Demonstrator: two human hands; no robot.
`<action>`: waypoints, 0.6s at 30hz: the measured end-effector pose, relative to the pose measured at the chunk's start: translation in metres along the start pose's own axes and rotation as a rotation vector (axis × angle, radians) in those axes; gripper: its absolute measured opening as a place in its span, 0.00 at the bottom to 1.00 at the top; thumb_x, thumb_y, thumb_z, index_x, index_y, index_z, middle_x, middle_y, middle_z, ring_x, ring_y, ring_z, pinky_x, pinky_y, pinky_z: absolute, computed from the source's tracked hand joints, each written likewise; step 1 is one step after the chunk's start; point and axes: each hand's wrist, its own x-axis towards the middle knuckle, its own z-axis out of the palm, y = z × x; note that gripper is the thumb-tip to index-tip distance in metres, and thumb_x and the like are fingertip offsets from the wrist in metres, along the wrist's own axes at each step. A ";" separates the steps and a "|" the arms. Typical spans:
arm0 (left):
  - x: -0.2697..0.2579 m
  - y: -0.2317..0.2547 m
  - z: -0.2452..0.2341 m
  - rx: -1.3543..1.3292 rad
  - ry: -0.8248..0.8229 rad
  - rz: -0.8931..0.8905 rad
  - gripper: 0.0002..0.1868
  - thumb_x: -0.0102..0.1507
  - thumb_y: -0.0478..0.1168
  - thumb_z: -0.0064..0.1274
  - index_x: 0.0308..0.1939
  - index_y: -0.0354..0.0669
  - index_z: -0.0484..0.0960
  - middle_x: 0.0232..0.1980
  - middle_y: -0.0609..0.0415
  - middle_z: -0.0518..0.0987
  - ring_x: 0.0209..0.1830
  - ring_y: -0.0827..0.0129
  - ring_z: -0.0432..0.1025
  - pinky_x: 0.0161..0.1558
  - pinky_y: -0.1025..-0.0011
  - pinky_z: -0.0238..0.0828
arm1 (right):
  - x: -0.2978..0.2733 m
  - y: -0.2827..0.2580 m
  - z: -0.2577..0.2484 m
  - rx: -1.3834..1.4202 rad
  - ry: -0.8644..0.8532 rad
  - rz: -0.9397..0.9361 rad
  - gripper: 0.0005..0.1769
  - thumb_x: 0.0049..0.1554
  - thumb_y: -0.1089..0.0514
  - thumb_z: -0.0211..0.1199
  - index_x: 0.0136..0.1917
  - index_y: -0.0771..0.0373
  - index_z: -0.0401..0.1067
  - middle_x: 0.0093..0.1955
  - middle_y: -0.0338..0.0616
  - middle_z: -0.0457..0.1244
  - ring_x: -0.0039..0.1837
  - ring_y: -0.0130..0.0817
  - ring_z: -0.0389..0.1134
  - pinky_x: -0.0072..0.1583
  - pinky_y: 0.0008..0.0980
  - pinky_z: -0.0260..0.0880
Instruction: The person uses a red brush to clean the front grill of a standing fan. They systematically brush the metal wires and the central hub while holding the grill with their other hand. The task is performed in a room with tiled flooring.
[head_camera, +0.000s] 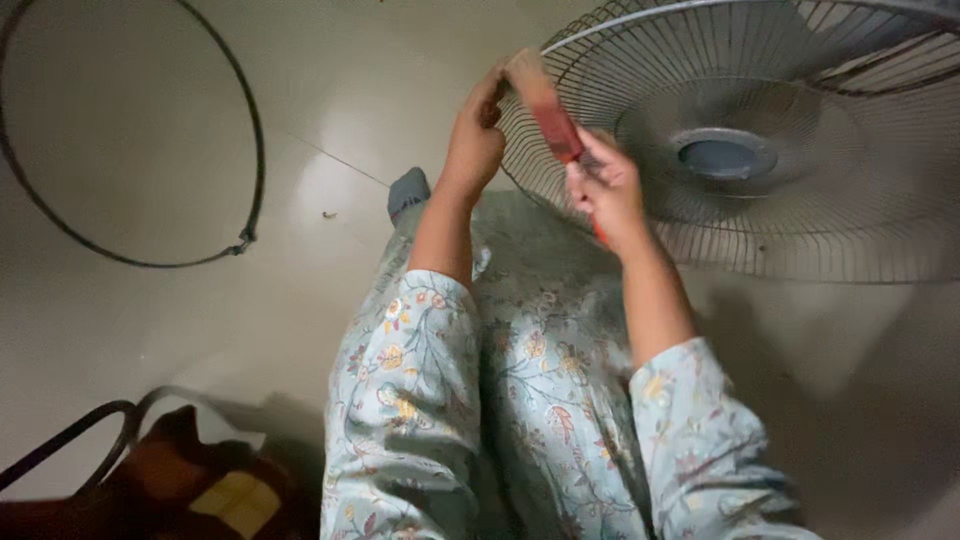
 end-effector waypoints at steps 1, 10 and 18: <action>-0.003 0.007 0.000 0.020 0.009 -0.016 0.48 0.52 0.11 0.32 0.76 0.41 0.63 0.78 0.47 0.65 0.82 0.58 0.55 0.76 0.63 0.52 | 0.005 0.001 -0.007 -0.008 0.006 0.014 0.32 0.66 0.69 0.59 0.81 0.59 0.61 0.46 0.36 0.61 0.38 0.19 0.56 0.36 0.20 0.53; -0.004 0.030 0.007 0.153 -0.043 -0.012 0.49 0.51 0.10 0.33 0.76 0.43 0.68 0.78 0.48 0.68 0.83 0.57 0.57 0.79 0.63 0.55 | 0.008 -0.008 -0.051 0.078 0.189 -0.033 0.32 0.66 0.68 0.58 0.82 0.60 0.58 0.55 0.37 0.63 0.42 0.22 0.59 0.39 0.21 0.59; -0.002 0.009 0.010 0.132 -0.066 0.105 0.50 0.49 0.10 0.36 0.75 0.41 0.69 0.78 0.44 0.68 0.83 0.56 0.57 0.82 0.64 0.52 | -0.045 0.051 -0.056 0.407 0.869 -0.122 0.25 0.65 0.69 0.52 0.73 0.53 0.61 0.54 0.37 0.60 0.40 0.25 0.59 0.38 0.22 0.61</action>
